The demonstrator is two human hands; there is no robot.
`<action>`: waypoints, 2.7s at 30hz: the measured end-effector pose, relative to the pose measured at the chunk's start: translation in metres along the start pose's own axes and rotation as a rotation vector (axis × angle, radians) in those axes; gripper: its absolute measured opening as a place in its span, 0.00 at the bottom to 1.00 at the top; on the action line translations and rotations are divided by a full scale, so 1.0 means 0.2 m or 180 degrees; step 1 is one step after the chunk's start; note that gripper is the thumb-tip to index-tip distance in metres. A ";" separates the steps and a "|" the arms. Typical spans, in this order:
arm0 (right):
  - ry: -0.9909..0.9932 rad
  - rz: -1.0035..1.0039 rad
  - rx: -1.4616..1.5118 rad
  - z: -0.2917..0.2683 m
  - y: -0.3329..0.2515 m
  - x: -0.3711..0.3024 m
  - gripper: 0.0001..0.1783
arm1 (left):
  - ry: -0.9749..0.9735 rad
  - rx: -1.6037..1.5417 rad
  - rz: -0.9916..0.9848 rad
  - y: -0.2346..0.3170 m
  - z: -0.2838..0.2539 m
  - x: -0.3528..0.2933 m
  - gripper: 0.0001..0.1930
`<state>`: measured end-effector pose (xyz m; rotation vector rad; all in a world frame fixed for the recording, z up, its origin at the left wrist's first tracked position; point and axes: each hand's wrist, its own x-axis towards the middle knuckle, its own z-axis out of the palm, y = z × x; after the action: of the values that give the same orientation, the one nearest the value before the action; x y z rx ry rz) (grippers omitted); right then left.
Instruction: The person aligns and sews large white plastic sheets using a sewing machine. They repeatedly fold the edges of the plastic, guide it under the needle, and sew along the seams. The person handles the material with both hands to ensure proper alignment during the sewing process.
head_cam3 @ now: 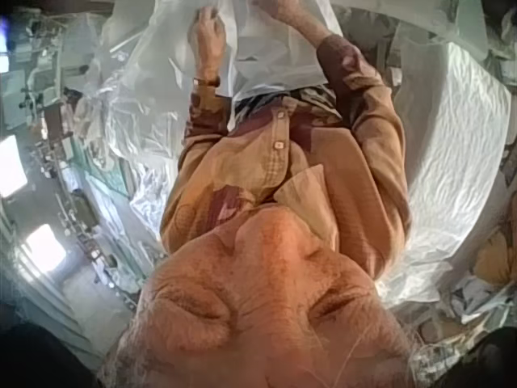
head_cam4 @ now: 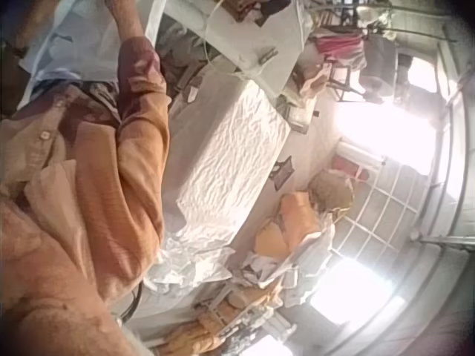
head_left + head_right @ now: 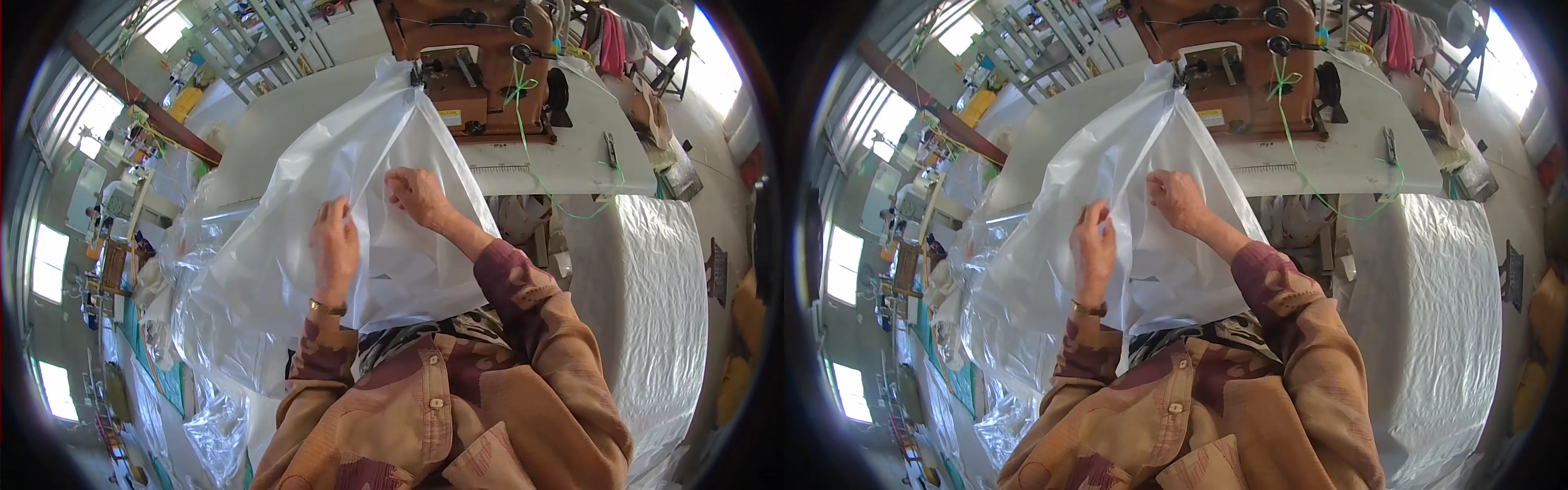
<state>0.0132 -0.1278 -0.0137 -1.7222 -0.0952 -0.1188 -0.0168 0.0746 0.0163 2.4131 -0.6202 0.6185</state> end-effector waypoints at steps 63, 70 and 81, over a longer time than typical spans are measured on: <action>-0.0276 -0.1094 -0.0935 0.11 -0.17 -0.62 0.05 | -0.1595 -0.2376 -0.0885 0.15 -0.06 -0.14 0.09; -0.0484 -0.2376 -0.1734 0.02 -0.14 -0.61 0.12 | -0.1534 -0.3283 -0.1494 0.11 -0.01 -0.15 0.09; 0.1309 -0.0812 -0.3197 -0.44 0.27 -0.75 0.09 | -0.1115 -0.3451 -0.1484 0.21 -0.07 -0.10 0.11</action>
<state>-0.1298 -0.2224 -0.0739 -2.6315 0.0683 -0.8165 -0.0602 0.0587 0.0333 1.5150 -0.3474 -0.3099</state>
